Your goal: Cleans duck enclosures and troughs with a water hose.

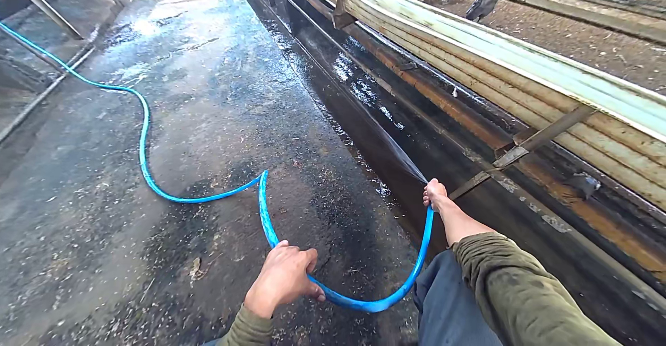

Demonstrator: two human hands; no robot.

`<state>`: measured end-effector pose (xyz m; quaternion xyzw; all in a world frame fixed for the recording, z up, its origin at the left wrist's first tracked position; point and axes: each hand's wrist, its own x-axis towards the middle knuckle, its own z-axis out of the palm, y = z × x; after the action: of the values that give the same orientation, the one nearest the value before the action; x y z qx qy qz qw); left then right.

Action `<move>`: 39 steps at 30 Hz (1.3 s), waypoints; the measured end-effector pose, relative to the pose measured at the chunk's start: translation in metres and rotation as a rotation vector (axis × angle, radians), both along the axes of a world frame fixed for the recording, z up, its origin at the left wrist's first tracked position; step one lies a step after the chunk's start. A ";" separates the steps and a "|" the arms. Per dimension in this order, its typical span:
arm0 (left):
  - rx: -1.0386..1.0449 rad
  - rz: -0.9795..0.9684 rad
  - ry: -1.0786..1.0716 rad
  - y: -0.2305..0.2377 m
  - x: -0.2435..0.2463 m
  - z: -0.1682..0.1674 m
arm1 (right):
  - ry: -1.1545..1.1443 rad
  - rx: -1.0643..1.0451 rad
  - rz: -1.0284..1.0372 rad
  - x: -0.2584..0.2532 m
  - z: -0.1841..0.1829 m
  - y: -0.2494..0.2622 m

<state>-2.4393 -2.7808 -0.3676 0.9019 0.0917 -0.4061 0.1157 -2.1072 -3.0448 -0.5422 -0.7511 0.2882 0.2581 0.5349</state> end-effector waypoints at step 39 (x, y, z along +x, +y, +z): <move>-0.254 0.252 -0.032 -0.001 0.019 0.511 | 0.477 -0.192 0.012 -0.053 0.442 -0.076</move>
<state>-2.4202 -2.7821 0.1432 0.8678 0.1501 -0.3821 0.2799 -2.1605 -3.1210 -0.1006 -0.7181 0.4247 0.4026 0.3767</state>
